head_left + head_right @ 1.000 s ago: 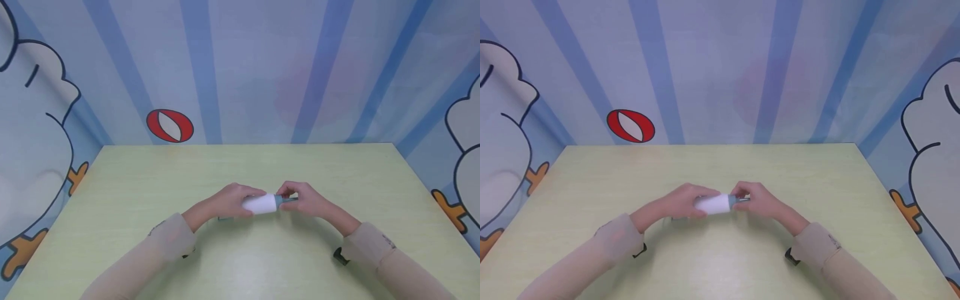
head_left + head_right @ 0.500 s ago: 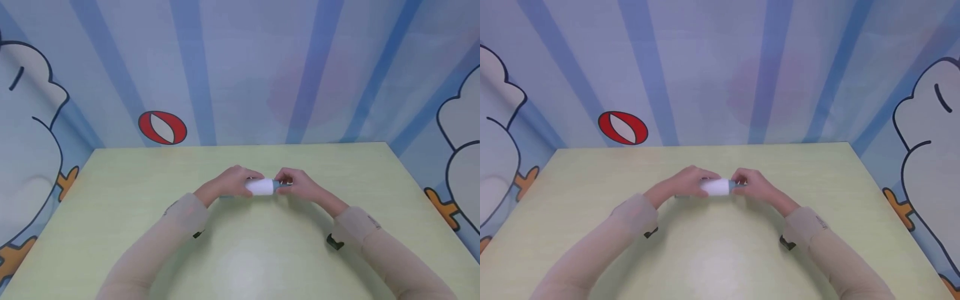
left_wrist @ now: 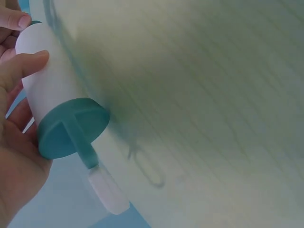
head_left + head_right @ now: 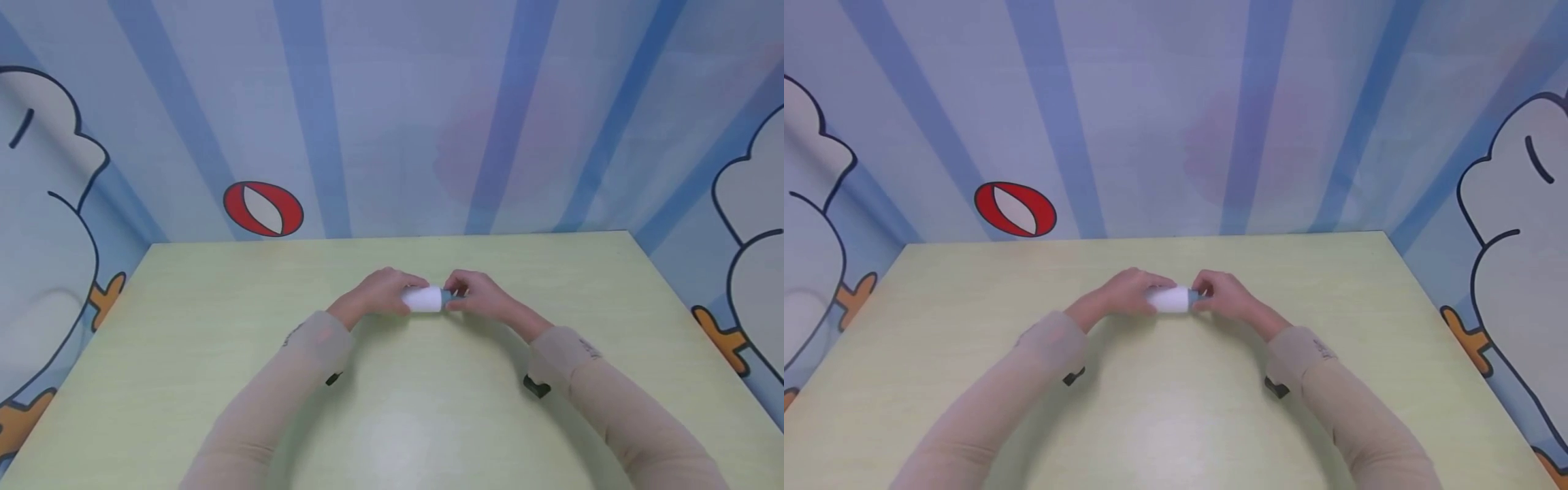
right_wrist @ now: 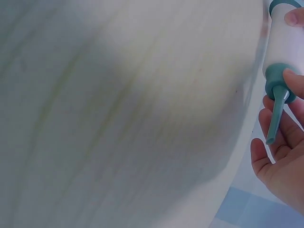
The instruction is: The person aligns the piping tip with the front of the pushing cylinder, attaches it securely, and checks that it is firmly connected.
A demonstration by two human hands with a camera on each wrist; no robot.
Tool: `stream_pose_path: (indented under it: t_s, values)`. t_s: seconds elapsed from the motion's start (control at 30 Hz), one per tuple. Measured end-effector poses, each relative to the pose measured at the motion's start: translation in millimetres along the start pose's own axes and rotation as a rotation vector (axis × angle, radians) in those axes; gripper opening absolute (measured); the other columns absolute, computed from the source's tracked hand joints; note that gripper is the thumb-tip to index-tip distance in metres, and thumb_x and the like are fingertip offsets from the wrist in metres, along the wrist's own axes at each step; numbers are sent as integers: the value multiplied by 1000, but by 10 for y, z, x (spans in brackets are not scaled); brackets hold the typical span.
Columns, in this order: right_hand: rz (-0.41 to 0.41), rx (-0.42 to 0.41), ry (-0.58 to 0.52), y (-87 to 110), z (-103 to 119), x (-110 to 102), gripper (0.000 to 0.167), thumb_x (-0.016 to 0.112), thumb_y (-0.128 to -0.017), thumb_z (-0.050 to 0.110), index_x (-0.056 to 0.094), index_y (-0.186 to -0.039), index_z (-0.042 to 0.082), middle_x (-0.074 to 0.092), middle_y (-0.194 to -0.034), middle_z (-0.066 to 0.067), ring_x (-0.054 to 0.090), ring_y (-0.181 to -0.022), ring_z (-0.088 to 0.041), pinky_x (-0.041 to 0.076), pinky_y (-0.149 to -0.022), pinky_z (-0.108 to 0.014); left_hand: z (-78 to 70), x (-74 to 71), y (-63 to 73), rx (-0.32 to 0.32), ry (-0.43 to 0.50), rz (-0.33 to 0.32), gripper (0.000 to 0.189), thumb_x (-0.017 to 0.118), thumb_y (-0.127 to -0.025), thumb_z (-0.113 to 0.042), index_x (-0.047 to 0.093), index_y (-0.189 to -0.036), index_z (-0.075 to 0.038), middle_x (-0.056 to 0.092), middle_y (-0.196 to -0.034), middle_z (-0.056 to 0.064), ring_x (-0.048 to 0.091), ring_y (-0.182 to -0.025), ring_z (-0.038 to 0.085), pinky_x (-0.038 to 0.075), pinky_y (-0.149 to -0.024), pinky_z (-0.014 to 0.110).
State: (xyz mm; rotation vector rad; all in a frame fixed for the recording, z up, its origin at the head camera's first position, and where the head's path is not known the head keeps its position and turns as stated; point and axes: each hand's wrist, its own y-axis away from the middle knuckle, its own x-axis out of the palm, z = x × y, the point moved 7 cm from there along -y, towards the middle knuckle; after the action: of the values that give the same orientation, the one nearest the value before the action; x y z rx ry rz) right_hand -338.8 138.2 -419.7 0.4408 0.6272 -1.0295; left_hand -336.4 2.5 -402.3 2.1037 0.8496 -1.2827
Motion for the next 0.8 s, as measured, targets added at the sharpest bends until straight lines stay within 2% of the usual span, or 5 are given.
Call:
stream_pose_path:
  t_s: [0.27,0.5,0.63,0.8]
  values:
    - [18,46,41,-23,-39,42,21,67,-75,9,57,-93,6,60,-89,-9,55,-81,-19,46,-68,-28,32,44,1,-24,-2,16,52,65,-76,-12,51,-126,-17,55,-123,2,53,-106,22,41,-89,36]
    - [17,43,54,-20,-59,18,30,67,-75,13,56,-102,4,60,-97,-11,55,-86,-22,47,-74,-33,184,12,31,-73,-87,-61,61,67,-75,-29,44,-131,-20,51,-128,0,51,-112,20,37,-92,38]
    - [21,40,64,-11,-72,3,31,65,-78,13,56,-105,3,60,-99,-12,54,-85,-21,45,-71,-30,246,29,75,-87,-58,-58,60,65,-76,-32,44,-131,-18,51,-128,2,49,-113,21,35,-91,41]
    - [30,28,63,-4,-79,15,30,63,-79,12,55,-106,1,59,-101,-14,54,-86,-21,46,-69,-28,239,55,116,-68,-51,-64,58,64,-77,-33,46,-129,-16,52,-125,4,49,-111,22,35,-89,42]
